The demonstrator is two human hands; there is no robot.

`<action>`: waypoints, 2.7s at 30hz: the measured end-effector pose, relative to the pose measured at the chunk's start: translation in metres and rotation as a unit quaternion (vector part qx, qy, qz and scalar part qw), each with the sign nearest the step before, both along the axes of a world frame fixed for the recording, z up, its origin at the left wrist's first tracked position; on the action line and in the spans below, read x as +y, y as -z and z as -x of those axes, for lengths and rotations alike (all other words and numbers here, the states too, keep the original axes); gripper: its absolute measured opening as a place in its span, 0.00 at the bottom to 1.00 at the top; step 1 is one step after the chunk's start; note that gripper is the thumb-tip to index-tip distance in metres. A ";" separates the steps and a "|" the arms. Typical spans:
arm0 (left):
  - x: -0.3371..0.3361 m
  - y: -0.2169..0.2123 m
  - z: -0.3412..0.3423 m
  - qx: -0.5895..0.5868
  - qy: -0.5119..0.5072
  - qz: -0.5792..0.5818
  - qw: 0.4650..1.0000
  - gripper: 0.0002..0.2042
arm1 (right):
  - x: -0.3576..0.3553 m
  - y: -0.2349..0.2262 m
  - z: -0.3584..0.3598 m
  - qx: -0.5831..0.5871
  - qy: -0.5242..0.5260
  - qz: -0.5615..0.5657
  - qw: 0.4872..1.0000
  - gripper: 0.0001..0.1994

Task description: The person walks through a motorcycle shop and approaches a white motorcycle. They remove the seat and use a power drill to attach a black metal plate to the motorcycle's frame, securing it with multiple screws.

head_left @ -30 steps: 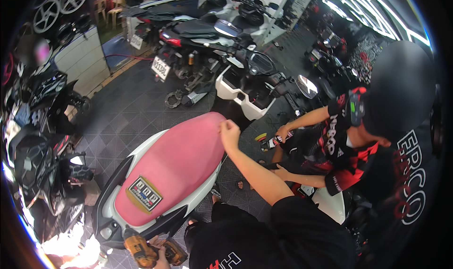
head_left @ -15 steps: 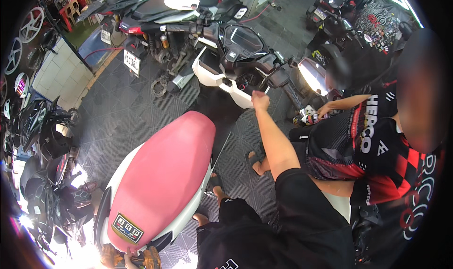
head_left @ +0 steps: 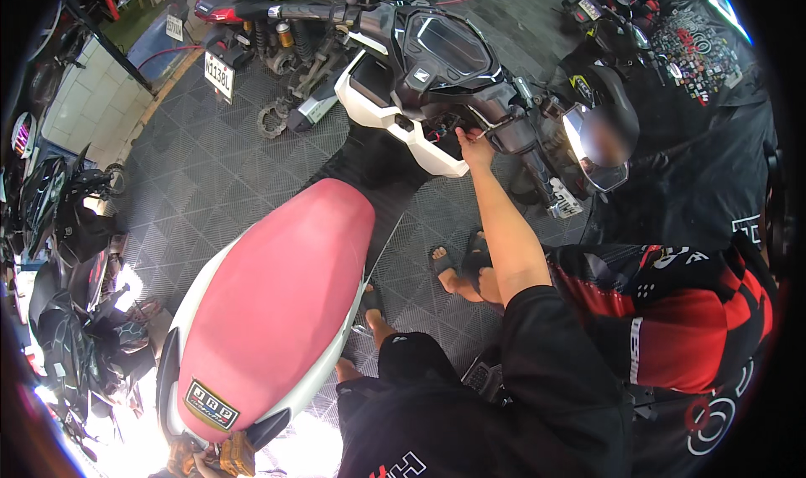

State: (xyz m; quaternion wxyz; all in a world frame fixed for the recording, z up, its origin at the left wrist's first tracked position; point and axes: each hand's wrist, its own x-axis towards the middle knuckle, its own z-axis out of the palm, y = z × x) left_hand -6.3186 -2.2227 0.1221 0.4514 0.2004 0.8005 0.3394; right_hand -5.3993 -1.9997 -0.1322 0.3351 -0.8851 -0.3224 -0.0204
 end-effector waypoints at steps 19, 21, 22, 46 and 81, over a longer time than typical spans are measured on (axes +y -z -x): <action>-0.007 -0.003 0.027 -0.066 -0.048 -0.036 0.996 0.09 | -0.006 -0.009 0.018 -0.246 -0.039 -0.008 0.969 0.24; -0.019 -0.010 0.039 -0.079 -0.058 -0.056 0.994 0.09 | -0.002 -0.009 0.019 -0.248 -0.036 0.044 0.967 0.25; -0.025 -0.013 0.048 -0.090 -0.059 -0.070 0.992 0.09 | -0.002 -0.008 0.017 -0.229 -0.033 0.050 0.972 0.27; 0.068 -0.259 -0.209 -0.207 0.008 -0.444 0.872 0.24 | -0.137 -0.360 0.438 0.037 -0.472 -0.257 0.842 0.44; -0.002 -0.108 -0.068 -0.156 0.107 -0.223 0.956 0.04 | -0.075 -0.415 0.273 -0.214 -0.136 -0.021 0.967 0.51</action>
